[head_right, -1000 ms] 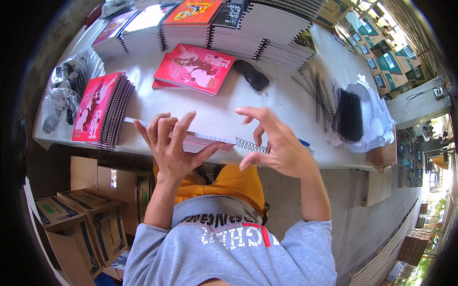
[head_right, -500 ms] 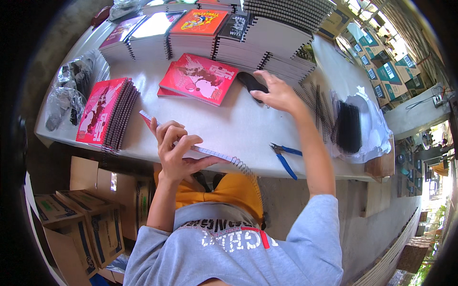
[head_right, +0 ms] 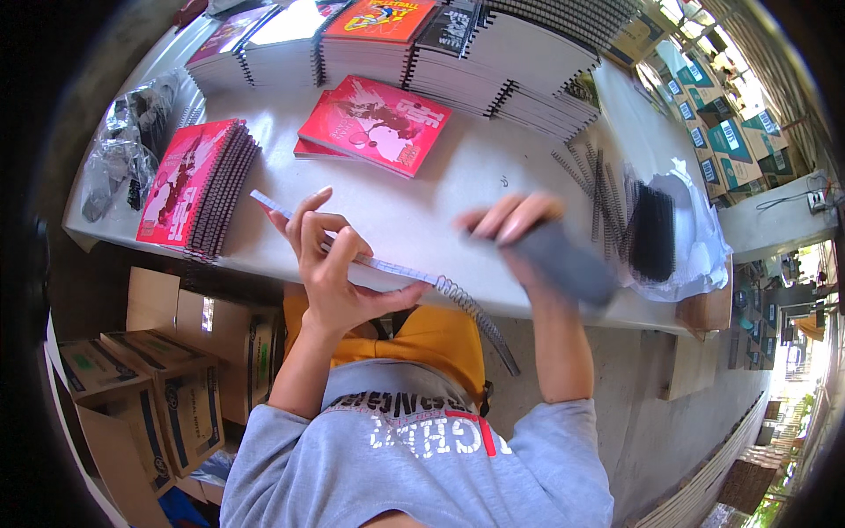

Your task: The person finishes spiral-bound notebooks by trimming the excess wire coil with pliers and crimping the ends by hand to secure the binding.

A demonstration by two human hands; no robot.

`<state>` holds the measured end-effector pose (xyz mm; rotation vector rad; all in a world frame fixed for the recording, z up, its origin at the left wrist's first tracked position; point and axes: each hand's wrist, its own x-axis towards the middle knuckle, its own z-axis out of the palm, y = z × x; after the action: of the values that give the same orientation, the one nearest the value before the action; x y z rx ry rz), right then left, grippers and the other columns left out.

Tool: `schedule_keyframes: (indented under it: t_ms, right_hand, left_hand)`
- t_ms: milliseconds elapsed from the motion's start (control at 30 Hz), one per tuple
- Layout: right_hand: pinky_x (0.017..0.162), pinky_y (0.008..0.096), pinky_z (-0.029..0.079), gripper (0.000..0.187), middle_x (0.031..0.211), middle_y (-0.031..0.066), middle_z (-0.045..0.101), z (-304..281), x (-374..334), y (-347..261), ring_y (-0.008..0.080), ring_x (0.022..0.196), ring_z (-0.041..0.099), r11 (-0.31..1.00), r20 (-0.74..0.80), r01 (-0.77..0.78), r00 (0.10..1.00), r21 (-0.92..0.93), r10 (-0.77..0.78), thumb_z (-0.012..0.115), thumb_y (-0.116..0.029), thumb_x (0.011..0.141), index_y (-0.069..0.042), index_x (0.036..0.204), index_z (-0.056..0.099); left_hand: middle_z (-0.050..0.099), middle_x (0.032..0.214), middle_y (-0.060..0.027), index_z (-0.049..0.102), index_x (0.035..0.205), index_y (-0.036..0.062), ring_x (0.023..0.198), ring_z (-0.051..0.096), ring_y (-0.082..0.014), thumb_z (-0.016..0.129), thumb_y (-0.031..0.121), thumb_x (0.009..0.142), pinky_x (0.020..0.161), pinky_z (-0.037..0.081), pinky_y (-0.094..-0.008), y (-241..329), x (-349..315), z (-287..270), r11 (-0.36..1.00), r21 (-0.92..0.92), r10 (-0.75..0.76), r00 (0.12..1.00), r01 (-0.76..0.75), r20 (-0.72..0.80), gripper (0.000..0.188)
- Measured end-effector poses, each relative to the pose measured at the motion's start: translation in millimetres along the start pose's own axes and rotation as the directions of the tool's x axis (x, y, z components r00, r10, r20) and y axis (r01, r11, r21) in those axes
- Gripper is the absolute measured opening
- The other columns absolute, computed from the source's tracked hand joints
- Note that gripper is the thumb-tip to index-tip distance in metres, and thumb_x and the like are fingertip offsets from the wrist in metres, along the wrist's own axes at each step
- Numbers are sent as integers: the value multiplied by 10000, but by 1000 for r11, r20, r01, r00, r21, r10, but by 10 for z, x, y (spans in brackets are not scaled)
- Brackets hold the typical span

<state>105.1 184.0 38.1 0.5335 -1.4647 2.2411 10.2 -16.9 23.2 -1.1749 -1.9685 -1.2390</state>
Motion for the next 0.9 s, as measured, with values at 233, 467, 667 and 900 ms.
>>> schedule_keyframes:
  t_ms: [233,467,667,900]
  right_hand:
    - [729,310,511,120,822,119,686,146,-149,27,222,781,657,928,-18,-129,991,-350,131,643,26,727,-14,827,696]
    - [681,281,513,184,821,107,691,232,2,-111,183,736,660,817,114,-21,988,-576,106,645,60,677,-20,831,703]
    - [685,282,507,269,804,96,685,318,162,-118,180,750,660,666,3,-118,984,-736,177,649,73,629,-66,850,714]
    - [707,279,501,288,812,76,685,497,240,-123,151,778,648,874,139,-66,979,-482,151,620,104,635,-65,855,698]
  left_hand:
    - [429,707,-53,460,599,111,1092,471,-342,821,526,475,1021,188,-521,-33,-30,-12,1000,-17,9,1000,-9,2,564]
    - [427,687,-56,535,666,97,1077,482,-319,800,532,516,987,226,-520,-45,-9,-84,999,10,38,998,-39,47,531]
    - [535,917,-101,549,963,92,1092,475,-316,824,440,517,989,251,-498,-104,-21,-54,997,-76,20,998,-15,55,629]
    - [517,940,-98,469,1135,106,1114,464,-284,846,441,485,1009,251,-479,-136,-139,-78,960,-233,-128,984,153,120,823]
